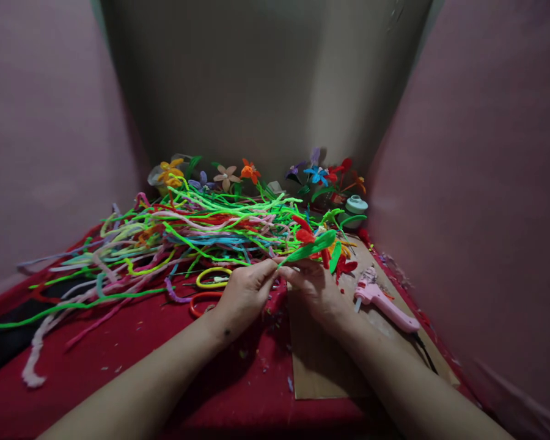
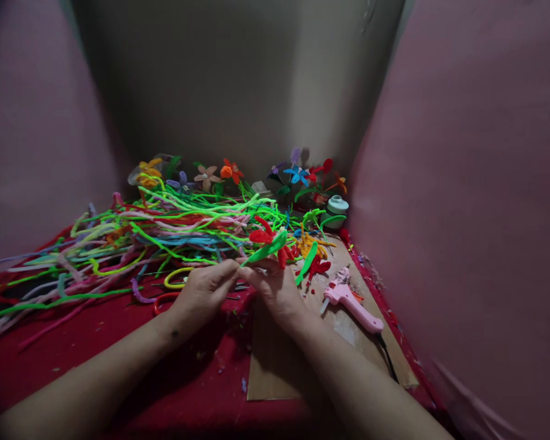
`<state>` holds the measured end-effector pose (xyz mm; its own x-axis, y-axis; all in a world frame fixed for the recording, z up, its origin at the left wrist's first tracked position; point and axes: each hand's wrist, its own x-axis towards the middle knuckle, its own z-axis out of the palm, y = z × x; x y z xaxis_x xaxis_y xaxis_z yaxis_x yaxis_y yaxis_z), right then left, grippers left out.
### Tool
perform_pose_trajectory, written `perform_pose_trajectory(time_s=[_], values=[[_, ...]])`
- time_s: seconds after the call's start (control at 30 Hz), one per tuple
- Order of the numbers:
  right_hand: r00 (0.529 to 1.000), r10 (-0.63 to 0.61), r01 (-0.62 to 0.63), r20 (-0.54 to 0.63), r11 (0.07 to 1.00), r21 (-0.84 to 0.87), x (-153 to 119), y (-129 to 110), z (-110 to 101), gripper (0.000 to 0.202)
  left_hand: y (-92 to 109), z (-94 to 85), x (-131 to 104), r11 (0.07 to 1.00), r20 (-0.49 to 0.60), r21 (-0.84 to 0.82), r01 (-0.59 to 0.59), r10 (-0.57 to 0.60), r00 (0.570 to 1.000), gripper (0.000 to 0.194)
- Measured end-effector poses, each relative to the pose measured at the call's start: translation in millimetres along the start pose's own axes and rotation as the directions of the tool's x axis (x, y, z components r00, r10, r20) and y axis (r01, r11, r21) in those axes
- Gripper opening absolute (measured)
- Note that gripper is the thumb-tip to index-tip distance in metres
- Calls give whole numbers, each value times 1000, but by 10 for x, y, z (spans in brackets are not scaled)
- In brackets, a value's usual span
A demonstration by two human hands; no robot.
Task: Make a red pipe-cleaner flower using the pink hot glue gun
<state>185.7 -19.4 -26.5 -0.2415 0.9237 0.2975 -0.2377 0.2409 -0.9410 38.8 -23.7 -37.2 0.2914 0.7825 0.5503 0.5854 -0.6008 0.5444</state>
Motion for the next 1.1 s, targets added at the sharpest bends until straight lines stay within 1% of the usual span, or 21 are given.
perform_pose_trajectory(time_s=[0.07,0.13,0.2,0.3,0.37,0.5,0.6,0.7,0.77,0.8,0.87,0.93,1.03,1.1], values=[[1000,0,1,31,1000,-23,-11,-37,12,15,14,-20,17,1000,-14,1,26,-26,1000,20],[999,-14,16,33,999,-44,-15,-49,23,15,34,-33,29,999,-17,-19,46,-46,999,19],[1000,-13,13,0,998,-68,-10,-37,25,12,50,-33,38,997,-11,-33,76,-76,997,19],[997,38,-45,-71,994,-103,13,-5,13,12,57,-20,44,990,-14,-57,132,-133,991,24],[992,67,-76,-105,994,-83,32,11,4,14,54,-13,47,982,-11,-86,169,-171,985,25],[984,103,-98,-142,994,43,58,38,-3,15,55,-17,67,947,27,-195,257,-257,966,23],[988,106,-93,-115,989,115,59,59,-8,12,68,-21,86,869,98,-344,356,-343,934,24],[986,141,-130,-92,984,121,48,71,-18,10,80,-15,94,711,218,-510,484,-438,872,27],[977,187,-175,-100,978,118,36,73,-20,9,81,-7,92,596,294,-588,547,-472,831,28],[973,204,-192,-107,975,115,30,73,-17,9,78,-3,90,553,318,-613,564,-480,817,28],[969,220,-209,-111,972,104,17,77,-6,13,69,6,85,510,335,-641,574,-487,806,28],[970,217,-208,-110,974,85,7,82,11,16,63,13,83,503,326,-651,569,-492,807,30],[978,176,-170,-115,984,58,-2,84,30,17,83,13,87,486,317,-669,563,-498,807,32],[978,155,-148,-137,987,60,-1,74,35,16,113,4,95,438,335,-694,571,-505,796,30]])
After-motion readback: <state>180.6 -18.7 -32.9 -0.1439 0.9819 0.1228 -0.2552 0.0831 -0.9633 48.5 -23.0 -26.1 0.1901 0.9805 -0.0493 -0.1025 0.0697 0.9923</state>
